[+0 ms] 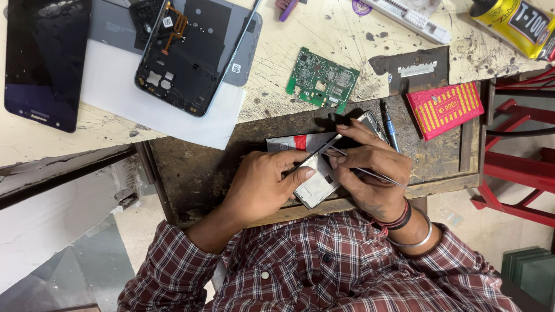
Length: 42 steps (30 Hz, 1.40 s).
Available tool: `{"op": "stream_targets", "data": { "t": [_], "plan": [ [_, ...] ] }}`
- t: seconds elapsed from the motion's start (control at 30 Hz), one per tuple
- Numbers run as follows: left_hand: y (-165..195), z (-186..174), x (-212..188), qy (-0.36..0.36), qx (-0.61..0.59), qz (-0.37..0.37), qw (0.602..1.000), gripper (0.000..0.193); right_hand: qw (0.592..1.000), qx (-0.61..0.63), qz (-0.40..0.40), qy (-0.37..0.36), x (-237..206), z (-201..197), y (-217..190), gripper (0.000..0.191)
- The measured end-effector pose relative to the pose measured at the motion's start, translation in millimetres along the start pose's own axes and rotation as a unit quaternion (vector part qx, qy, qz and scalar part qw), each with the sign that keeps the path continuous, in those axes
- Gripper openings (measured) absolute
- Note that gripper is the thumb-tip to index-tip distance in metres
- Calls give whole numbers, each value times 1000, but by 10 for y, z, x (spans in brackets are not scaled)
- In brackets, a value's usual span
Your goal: The person pries the old adhesive and frame edge off a disassembled smartphone midframe using a thin metal pry blade, working around the perimeter of the part on a cluttered repair bench. They reposition the phone repeatedly to work each side, with a replacement screen and phone housing lying nearby.
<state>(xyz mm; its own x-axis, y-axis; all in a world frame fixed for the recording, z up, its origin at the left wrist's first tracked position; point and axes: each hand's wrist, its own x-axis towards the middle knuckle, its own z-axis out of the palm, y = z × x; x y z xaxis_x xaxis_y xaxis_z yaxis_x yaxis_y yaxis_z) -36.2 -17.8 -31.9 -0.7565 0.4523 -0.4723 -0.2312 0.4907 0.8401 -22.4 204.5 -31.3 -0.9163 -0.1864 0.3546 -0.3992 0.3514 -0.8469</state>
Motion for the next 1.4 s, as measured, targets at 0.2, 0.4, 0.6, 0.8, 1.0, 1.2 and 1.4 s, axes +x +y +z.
{"op": "stream_targets", "data": {
  "t": [0.2, 0.4, 0.6, 0.8, 1.0, 1.2, 1.4],
  "plan": [
    [19, -12, -7, 8, 6, 12, 1000, 46, 1000, -18, -15, -9, 5, 4, -18, 14],
    [30, -25, -8, -4, 2, -7, 1000, 42, 999, -22, -28, -21, 5, 10, -8, 15],
    [-1, -19, -11, 7, -3, 31, 999, 39, 998, -33, -41, -26, 15, 19, -2, 14],
    [14, -19, -3, -13, 2, -14, 1000, 42, 1000, -17, -20, -9, 1, 36, -20, 15],
    [11, -19, -10, 10, -10, 17, 1000, 43, 1000, -9, 2, -7, -13, 14, -10, 12],
    [24, -6, -11, 8, -9, 7, 1000, 42, 1000, 5, 19, 15, -39, 11, -4, 13],
    [36, -11, -18, 14, -18, 6, 1000, 41, 999, -4, 37, 32, -41, 16, -2, 15]
  ]
}}
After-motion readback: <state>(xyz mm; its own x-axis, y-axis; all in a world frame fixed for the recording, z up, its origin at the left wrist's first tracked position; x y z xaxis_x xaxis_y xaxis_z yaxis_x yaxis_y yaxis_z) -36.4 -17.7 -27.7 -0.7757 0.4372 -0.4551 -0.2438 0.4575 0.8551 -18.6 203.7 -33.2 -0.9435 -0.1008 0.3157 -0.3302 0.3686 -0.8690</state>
